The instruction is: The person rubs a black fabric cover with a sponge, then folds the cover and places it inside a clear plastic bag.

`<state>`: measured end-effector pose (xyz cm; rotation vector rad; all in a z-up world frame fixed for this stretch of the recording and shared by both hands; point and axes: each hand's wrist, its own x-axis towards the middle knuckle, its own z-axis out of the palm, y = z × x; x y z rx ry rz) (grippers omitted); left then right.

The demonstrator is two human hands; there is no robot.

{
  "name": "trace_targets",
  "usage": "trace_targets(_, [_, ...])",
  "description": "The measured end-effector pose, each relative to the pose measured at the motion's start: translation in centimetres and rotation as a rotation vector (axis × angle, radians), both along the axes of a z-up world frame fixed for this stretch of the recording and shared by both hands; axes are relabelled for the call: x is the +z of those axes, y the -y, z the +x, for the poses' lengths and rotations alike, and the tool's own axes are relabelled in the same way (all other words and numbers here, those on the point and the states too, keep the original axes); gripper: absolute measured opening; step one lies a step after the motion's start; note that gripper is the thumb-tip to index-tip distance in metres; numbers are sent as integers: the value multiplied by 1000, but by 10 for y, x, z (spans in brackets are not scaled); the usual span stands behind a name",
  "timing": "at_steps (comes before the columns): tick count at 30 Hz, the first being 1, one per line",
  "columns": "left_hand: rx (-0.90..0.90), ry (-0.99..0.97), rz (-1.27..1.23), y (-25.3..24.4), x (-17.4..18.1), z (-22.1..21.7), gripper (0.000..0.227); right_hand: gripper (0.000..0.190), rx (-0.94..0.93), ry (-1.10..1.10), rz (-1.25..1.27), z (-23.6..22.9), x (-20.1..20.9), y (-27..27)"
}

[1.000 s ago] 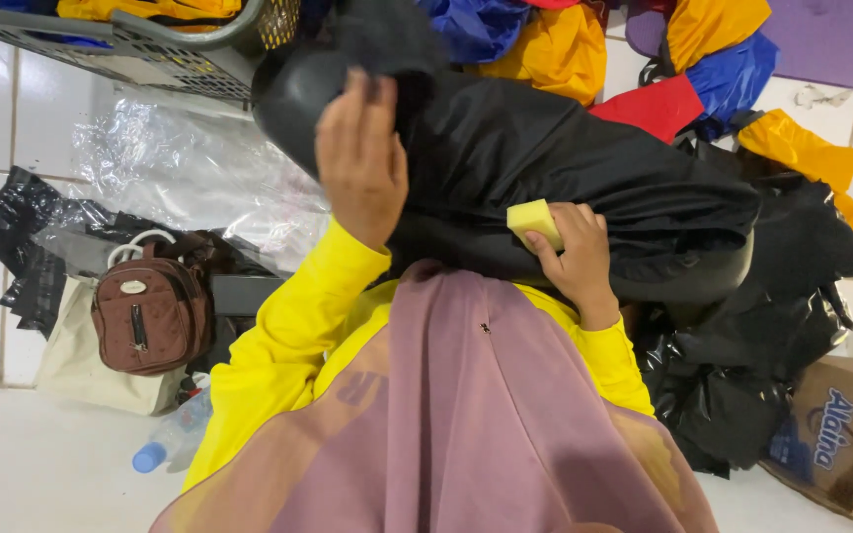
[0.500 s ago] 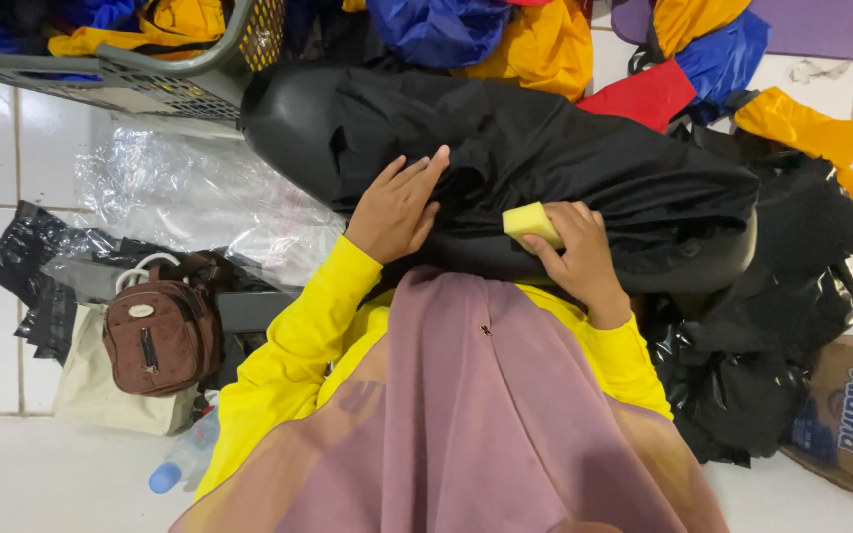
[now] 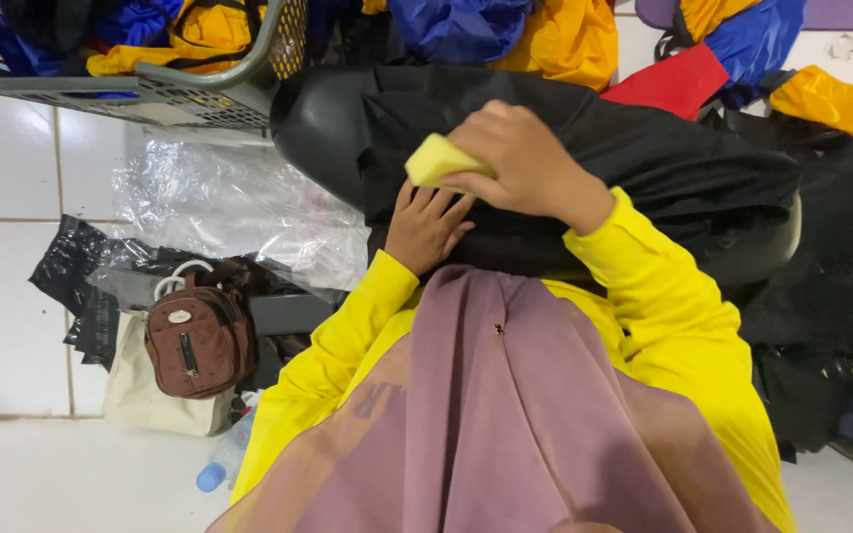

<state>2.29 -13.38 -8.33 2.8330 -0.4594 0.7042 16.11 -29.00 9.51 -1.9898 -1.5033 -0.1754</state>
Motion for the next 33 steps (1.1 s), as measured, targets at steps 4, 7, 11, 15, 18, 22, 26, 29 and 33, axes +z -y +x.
trace_targets(4, [-31,-27,-10,-2,10,-8,48,37,65,67,-161,15,-122,-58])
trace_targets(7, [-28,-44,-67,-3,38,-12,52,32,-67,24,-208,29,-139,-78])
trace_targets(11, [-27,-207,-126,2,65,-22,47,28,-407,83,-65,32,-111,-78])
trace_targets(15, [-23,-112,-173,1,52,-19,45,27,-18,-95,67,-8,-61,-75])
trace_targets(18, [-56,-166,-241,0,45,-19,43,29,-3,204,-68,-24,-75,-84])
trace_targets(22, [-21,-164,-140,3,71,-18,46,31,-261,266,-78,20,-113,-96])
trace_targets(26, [12,-216,-129,5,72,-21,47,33,-526,231,-169,41,-107,-74])
trace_targets(29, [13,-182,-145,5,63,-16,46,34,-378,10,-178,19,-76,-45])
trace_targets(33, [21,-165,-146,9,63,-18,47,37,-412,-60,-316,-7,-96,-1])
